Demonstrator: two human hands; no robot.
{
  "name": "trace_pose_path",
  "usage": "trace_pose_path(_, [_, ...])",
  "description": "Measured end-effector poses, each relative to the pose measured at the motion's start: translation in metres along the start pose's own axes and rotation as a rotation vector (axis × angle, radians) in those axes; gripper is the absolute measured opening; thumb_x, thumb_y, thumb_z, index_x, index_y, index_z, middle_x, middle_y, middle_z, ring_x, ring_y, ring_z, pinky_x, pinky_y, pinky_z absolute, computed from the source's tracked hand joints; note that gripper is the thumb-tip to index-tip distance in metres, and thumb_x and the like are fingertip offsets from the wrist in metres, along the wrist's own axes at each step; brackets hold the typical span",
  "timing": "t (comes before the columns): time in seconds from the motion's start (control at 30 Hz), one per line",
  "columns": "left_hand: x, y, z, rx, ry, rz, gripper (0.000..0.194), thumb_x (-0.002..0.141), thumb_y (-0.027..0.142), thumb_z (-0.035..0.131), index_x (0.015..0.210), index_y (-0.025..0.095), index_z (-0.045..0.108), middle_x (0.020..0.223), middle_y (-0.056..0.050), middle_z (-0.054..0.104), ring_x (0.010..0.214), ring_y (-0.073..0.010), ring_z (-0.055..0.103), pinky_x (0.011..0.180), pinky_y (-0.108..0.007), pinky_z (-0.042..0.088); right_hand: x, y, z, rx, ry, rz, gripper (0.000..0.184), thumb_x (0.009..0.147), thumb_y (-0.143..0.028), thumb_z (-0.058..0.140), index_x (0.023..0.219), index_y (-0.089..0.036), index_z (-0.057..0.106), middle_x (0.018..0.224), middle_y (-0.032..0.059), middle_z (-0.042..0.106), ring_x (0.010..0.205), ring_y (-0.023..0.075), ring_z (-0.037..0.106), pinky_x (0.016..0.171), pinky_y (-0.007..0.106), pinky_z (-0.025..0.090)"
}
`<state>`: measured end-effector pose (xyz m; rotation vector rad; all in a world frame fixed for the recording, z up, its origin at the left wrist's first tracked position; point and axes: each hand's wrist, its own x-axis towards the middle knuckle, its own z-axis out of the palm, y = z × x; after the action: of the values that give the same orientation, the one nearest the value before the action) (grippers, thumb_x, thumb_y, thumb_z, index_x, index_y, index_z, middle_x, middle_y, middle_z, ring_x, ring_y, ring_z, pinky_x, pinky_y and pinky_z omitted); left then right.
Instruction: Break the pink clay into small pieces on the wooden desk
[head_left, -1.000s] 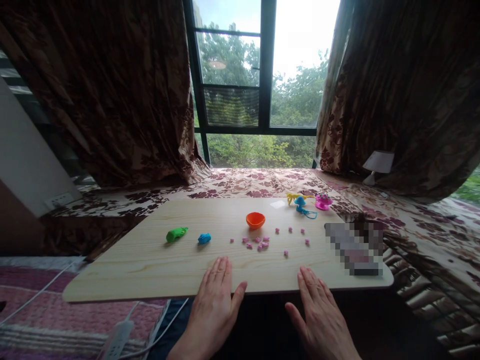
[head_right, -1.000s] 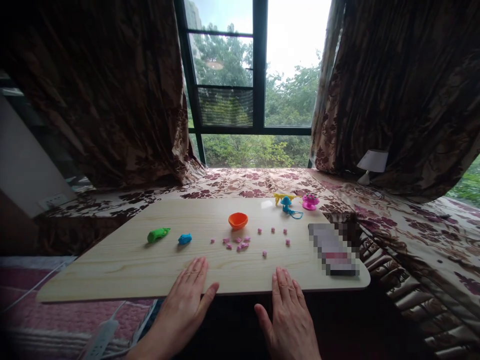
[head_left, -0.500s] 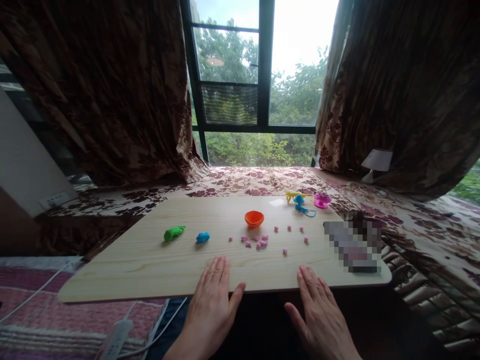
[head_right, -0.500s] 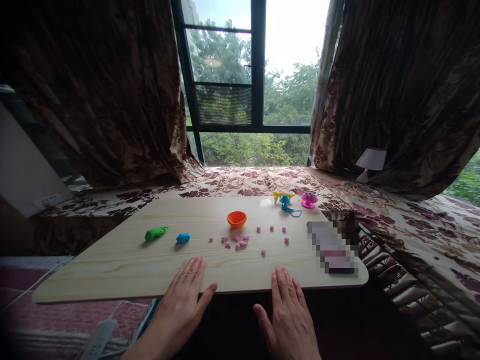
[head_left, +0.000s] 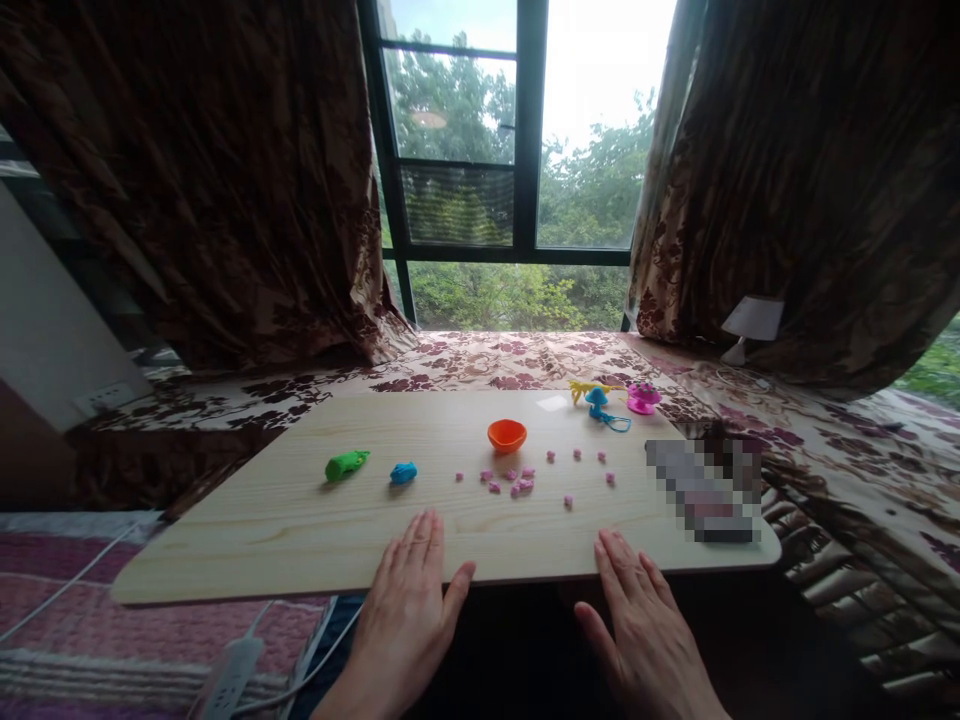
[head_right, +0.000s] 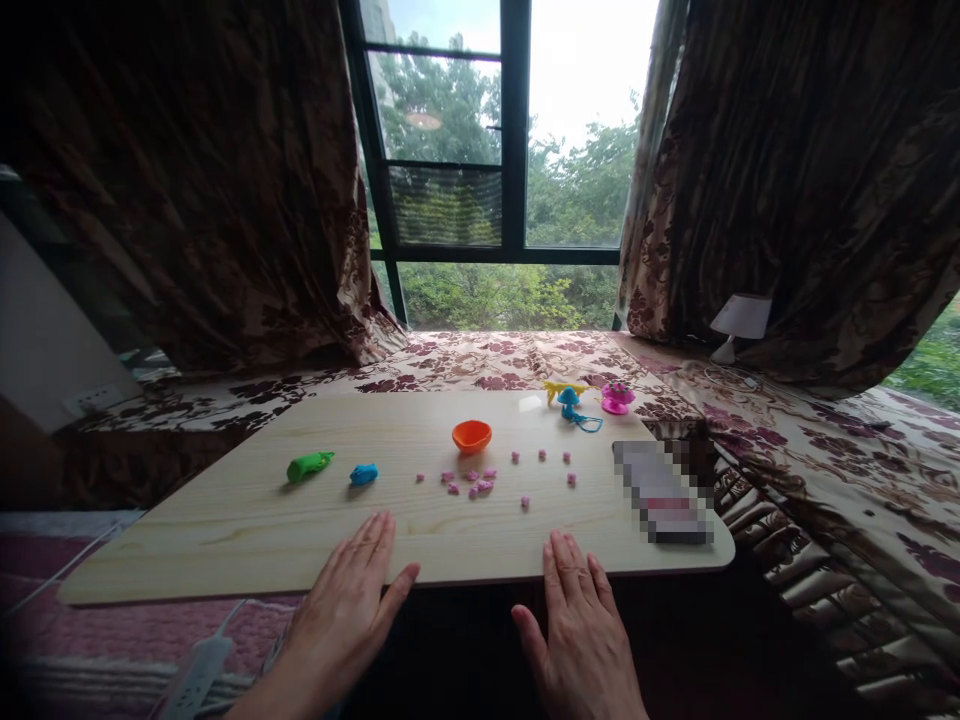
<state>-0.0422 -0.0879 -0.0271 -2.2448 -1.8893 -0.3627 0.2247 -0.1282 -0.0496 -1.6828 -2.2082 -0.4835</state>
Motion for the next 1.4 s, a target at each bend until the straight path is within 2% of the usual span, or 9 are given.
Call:
trace_pose_path(0.13, [0.020, 0.018, -0.001, -0.034, -0.005, 0.062, 0.067, 0.084, 0.053, 0.024, 0.132, 0.007, 0.033, 0.139, -0.015, 0.030, 0.130, -0.0244, 0.023, 0.106, -0.043, 0.022, 0.023, -0.003, 0.004, 0.026, -0.028, 0.011, 0.060, 0.088, -0.051, 0.029, 0.130, -0.009, 0.039, 0.138, 0.0125, 0.032, 0.127, 0.0253, 0.029, 0.101, 0.043, 0.028])
trace_pose_path(0.27, [0.026, 0.000, -0.003, -0.036, -0.021, 0.007, 0.067, 0.085, 0.052, 0.022, 0.131, 0.005, 0.034, 0.138, -0.016, 0.033, 0.129, -0.0250, 0.027, 0.105, -0.044, 0.025, 0.023, 0.017, 0.002, 0.002, -0.038, 0.083, 0.058, 0.089, -0.048, 0.028, 0.131, -0.009, 0.037, 0.137, 0.0125, 0.035, 0.126, 0.0246, 0.032, 0.101, 0.045, 0.028])
trace_pose_path(0.4, [0.005, -0.018, 0.001, 0.021, 0.011, -0.035, 0.068, 0.083, 0.053, 0.026, 0.131, 0.005, 0.032, 0.138, -0.016, 0.034, 0.128, -0.0243, 0.028, 0.106, -0.043, 0.024, -0.004, 0.022, 0.000, -0.025, 0.006, 0.063, 0.065, 0.087, -0.050, 0.033, 0.137, -0.008, 0.025, 0.140, 0.0114, 0.028, 0.129, 0.0234, 0.024, 0.103, 0.042, 0.025])
trace_pose_path(0.53, [-0.004, 0.000, 0.004, 0.040, 0.055, -0.016, 0.070, 0.083, 0.053, 0.028, 0.132, 0.004, 0.032, 0.139, -0.016, 0.031, 0.129, -0.0248, 0.026, 0.106, -0.042, 0.025, -0.007, 0.004, 0.001, -0.004, 0.011, 0.002, 0.065, 0.087, -0.052, 0.034, 0.135, -0.009, 0.029, 0.141, 0.0124, 0.026, 0.129, 0.0240, 0.025, 0.103, 0.041, 0.025])
trace_pose_path(0.67, [0.016, 0.017, 0.002, -0.009, 0.029, 0.040, 0.067, 0.084, 0.051, 0.025, 0.129, 0.003, 0.036, 0.136, -0.018, 0.035, 0.129, -0.0263, 0.027, 0.105, -0.042, 0.026, 0.021, -0.001, 0.004, 0.012, -0.044, 0.021, 0.060, 0.089, -0.050, 0.027, 0.132, -0.009, 0.036, 0.139, 0.0119, 0.030, 0.128, 0.0235, 0.028, 0.102, 0.042, 0.026])
trace_pose_path(0.8, [0.028, -0.003, -0.002, -0.009, -0.005, -0.003, 0.065, 0.085, 0.049, 0.024, 0.129, 0.002, 0.036, 0.136, -0.019, 0.036, 0.127, -0.0267, 0.030, 0.104, -0.044, 0.026, 0.029, 0.018, 0.003, -0.010, -0.072, 0.092, 0.057, 0.090, -0.047, 0.025, 0.132, -0.009, 0.036, 0.137, 0.0116, 0.034, 0.127, 0.0229, 0.031, 0.101, 0.043, 0.027])
trace_pose_path(0.97, [0.003, -0.025, 0.001, 0.055, 0.017, -0.054, 0.067, 0.084, 0.050, 0.026, 0.132, 0.003, 0.031, 0.137, -0.016, 0.034, 0.128, -0.0240, 0.029, 0.106, -0.042, 0.025, -0.002, 0.019, -0.002, -0.026, -0.026, 0.079, 0.062, 0.088, -0.049, 0.031, 0.137, -0.011, 0.024, 0.142, 0.0084, 0.023, 0.131, 0.0216, 0.019, 0.105, 0.042, 0.020])
trace_pose_path(1.23, [0.016, 0.018, 0.001, 0.038, 0.019, 0.025, 0.066, 0.085, 0.051, 0.023, 0.131, 0.004, 0.034, 0.138, -0.016, 0.034, 0.129, -0.0253, 0.026, 0.105, -0.042, 0.025, 0.025, -0.002, 0.003, 0.020, -0.049, 0.023, 0.059, 0.089, -0.050, 0.027, 0.133, -0.011, 0.035, 0.139, 0.0114, 0.030, 0.128, 0.0240, 0.028, 0.102, 0.044, 0.023])
trace_pose_path(1.4, [0.020, -0.012, -0.001, 0.057, 0.008, -0.040, 0.064, 0.085, 0.048, 0.023, 0.130, 0.003, 0.035, 0.136, -0.017, 0.037, 0.127, -0.0251, 0.031, 0.104, -0.043, 0.027, 0.022, 0.022, 0.000, -0.004, -0.043, 0.073, 0.056, 0.090, -0.046, 0.028, 0.134, -0.012, 0.033, 0.138, 0.0091, 0.032, 0.128, 0.0230, 0.028, 0.102, 0.044, 0.023])
